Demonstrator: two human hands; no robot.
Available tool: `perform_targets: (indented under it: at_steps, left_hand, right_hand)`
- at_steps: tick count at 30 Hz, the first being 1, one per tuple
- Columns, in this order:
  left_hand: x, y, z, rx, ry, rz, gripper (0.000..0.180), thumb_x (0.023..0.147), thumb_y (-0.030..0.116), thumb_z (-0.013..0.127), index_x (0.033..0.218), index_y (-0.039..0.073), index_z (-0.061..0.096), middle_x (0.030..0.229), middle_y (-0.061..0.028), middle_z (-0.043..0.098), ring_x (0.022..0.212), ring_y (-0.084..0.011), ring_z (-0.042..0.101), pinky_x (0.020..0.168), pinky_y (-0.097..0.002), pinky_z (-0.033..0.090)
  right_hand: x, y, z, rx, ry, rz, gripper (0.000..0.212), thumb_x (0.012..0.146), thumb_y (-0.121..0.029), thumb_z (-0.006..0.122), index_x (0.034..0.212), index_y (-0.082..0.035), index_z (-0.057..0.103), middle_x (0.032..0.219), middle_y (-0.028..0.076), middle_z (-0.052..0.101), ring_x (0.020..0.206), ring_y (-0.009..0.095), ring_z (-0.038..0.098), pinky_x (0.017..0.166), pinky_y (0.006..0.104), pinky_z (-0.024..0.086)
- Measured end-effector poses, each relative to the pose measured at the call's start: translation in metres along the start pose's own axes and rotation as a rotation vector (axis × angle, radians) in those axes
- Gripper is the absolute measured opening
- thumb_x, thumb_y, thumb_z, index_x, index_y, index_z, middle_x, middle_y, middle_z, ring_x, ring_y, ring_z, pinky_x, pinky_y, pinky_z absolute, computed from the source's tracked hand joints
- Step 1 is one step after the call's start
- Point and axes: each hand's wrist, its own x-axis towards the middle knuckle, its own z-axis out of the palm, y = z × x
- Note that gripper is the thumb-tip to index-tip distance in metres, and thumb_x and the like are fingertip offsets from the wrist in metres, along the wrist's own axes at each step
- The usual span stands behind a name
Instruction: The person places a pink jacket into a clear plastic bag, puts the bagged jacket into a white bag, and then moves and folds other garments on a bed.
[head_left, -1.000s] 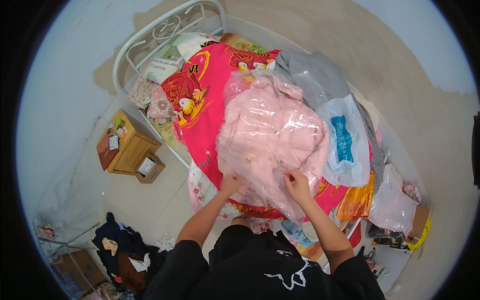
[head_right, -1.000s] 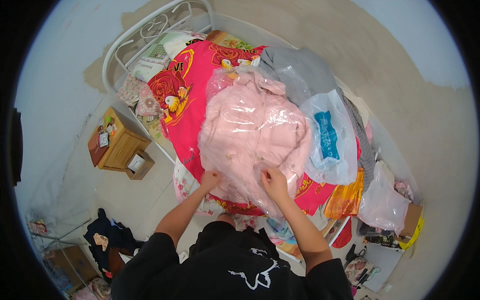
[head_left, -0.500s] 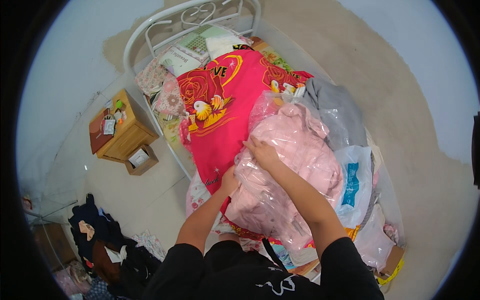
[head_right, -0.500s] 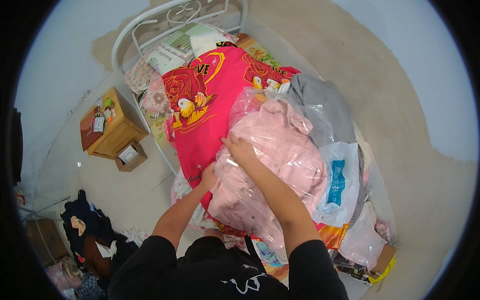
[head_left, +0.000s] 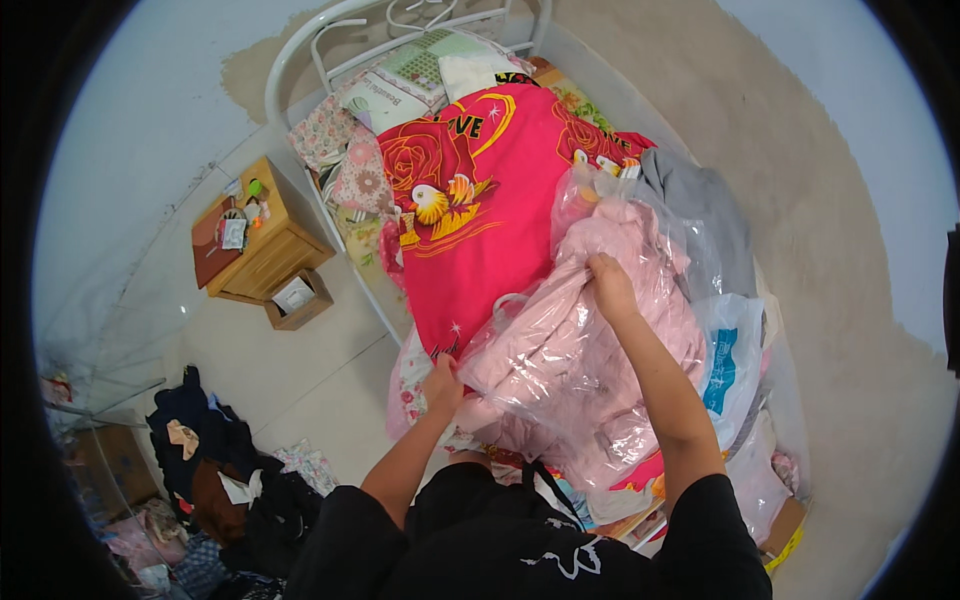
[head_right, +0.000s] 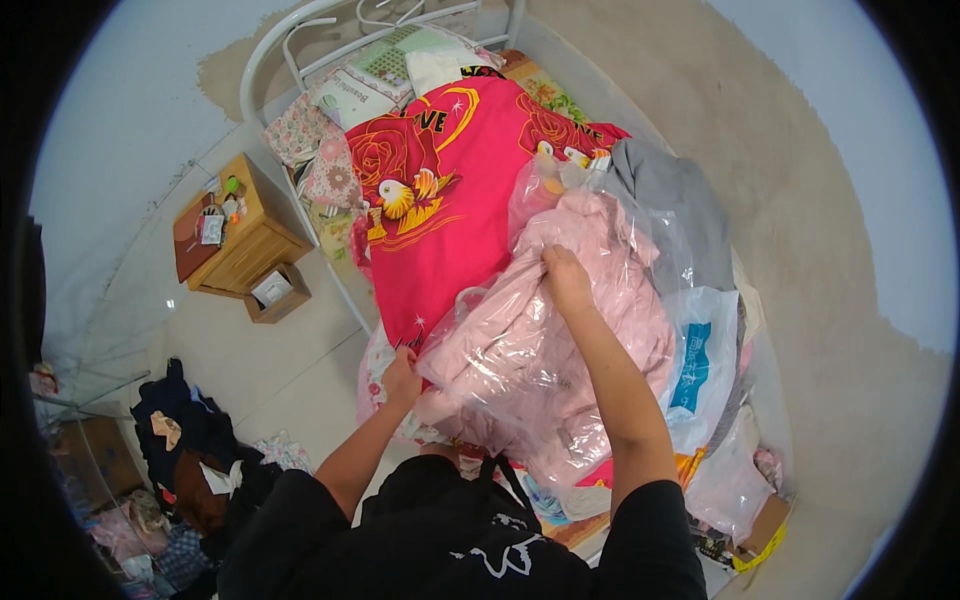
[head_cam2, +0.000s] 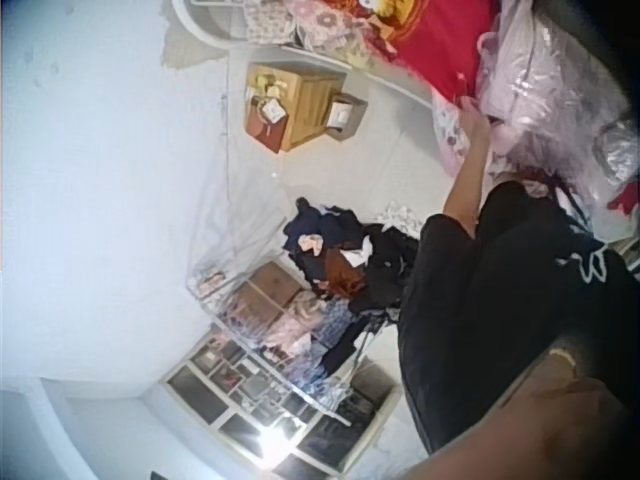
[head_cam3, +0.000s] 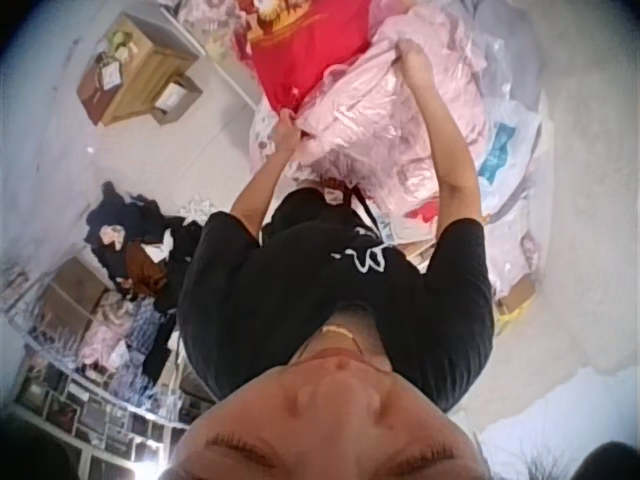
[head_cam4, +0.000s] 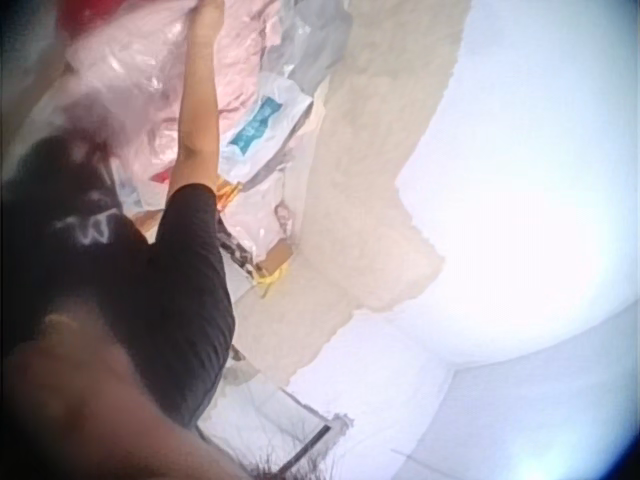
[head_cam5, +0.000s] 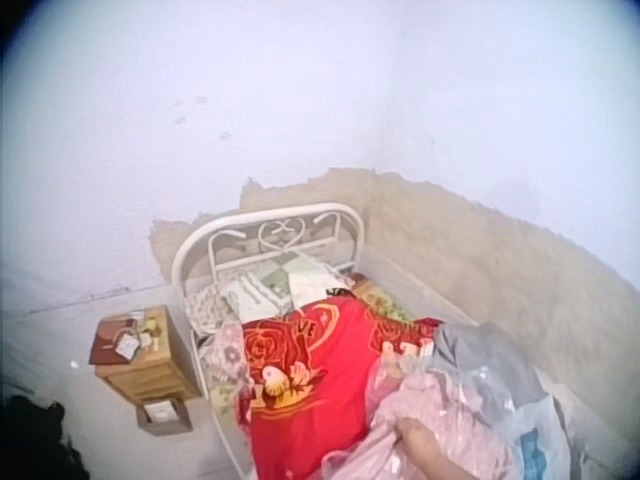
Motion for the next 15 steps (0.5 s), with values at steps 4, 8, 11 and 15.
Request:
perform_targets:
  at_steps: [4,8,11,15]
  left_hand:
    - [-0.002,-0.049,0.029,0.083,-0.03,-0.147,0.003,0.066,0.004,0.05,0.068,0.006,0.05,0.068,-0.0164,0.057,0.068,-0.0369,0.055,0.06,-0.0442,0.041]
    - [-0.025,-0.105,0.05,-0.115,-0.097,-0.138,0.009,0.065,0.001,0.051,0.073,0.002,0.051,0.065,-0.0142,0.055,0.063,-0.0283,0.054,0.056,-0.0375,0.042]
    - [-0.04,-0.123,0.062,-0.298,-0.152,-0.237,0.011,0.069,0.002,0.05,0.079,0.001,0.054,0.064,-0.0089,0.054,0.061,-0.0198,0.052,0.049,-0.0335,0.041]
    - [-0.052,-0.11,0.054,-0.488,-0.265,-0.277,0.012,0.076,0.007,0.048,0.083,0.006,0.057,0.068,-0.0055,0.054,0.056,-0.0139,0.049,0.043,-0.0287,0.038]
  right_hand:
    - [-0.043,-0.002,0.005,0.1,0.041,0.05,0.027,0.07,0.003,0.047,0.095,-0.005,0.053,0.101,0.013,0.055,0.094,0.03,0.05,0.08,0.0365,0.043]
    - [-0.129,-0.03,0.003,0.195,0.122,0.151,0.041,0.068,0.004,0.053,0.109,-0.004,0.05,0.117,0.017,0.047,0.107,0.034,0.044,0.09,0.0387,0.036]
    - [-0.217,-0.048,0.008,0.027,0.332,0.364,0.048,0.068,-0.008,0.059,0.113,0.0,0.045,0.115,0.022,0.046,0.106,0.035,0.044,0.092,0.0392,0.035]
    - [-0.309,-0.056,0.009,-0.17,0.641,0.861,0.057,0.067,-0.015,0.066,0.114,0.006,0.042,0.115,0.024,0.045,0.107,0.034,0.043,0.093,0.0415,0.032]
